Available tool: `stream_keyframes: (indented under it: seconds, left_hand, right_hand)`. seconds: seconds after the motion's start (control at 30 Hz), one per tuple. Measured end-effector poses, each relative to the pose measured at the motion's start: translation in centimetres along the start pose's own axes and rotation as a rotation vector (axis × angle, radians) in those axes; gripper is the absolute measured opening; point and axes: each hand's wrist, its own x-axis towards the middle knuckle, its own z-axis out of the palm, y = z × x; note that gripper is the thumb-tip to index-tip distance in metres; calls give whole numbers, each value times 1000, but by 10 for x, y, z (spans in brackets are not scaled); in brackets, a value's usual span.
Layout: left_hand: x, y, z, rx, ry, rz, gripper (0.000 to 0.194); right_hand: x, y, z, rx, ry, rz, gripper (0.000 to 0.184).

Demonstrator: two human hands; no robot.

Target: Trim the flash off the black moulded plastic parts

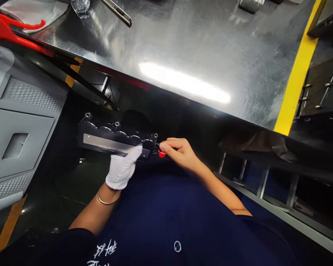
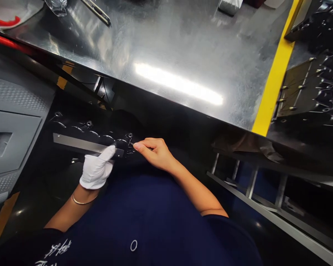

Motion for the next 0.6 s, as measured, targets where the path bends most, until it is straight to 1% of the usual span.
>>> stream_keyframes:
  seconds: [0.1, 0.17, 0.27, 0.3, 0.33, 0.37, 0.43, 0.47, 0.5, 0.53, 0.6]
  left_hand:
    - [1, -1, 1, -4, -42, 37, 51]
    - [2, 2, 6, -54, -67, 15, 44]
    - [2, 10, 13, -90, -85, -142, 25]
    - [2, 13, 14, -70, -84, -201, 21]
    - [3, 15, 15, -37, -81, -245, 19]
    - [3, 16, 14, -1, -80, -271, 21]
    - [5, 15, 10, 51, -92, -282, 27]
    - [5, 14, 9, 67, -107, -283, 32]
    - [6, 13, 7, 78, -123, -281, 37]
    - [6, 12, 6, 88, -136, -276, 42]
    - [5, 11, 6, 111, -153, -265, 47]
  right_hand:
    - [4, 8, 5, -28, 79, -6, 45]
    - [6, 14, 11, -140, 210, -66, 38]
    - [9, 22, 15, -341, 457, -177, 28]
    - [9, 24, 13, -377, 514, -207, 25]
    - [9, 24, 10, -396, 524, -234, 22]
    - [9, 23, 6, -403, 479, -263, 20]
    - [7, 20, -2, -415, 286, -320, 19]
    - [6, 18, -6, -434, 191, -341, 21]
    - [6, 16, -8, -464, 125, -352, 24]
    - [5, 14, -10, -502, 95, -350, 27]
    - [3, 12, -10, -586, 100, -322, 34]
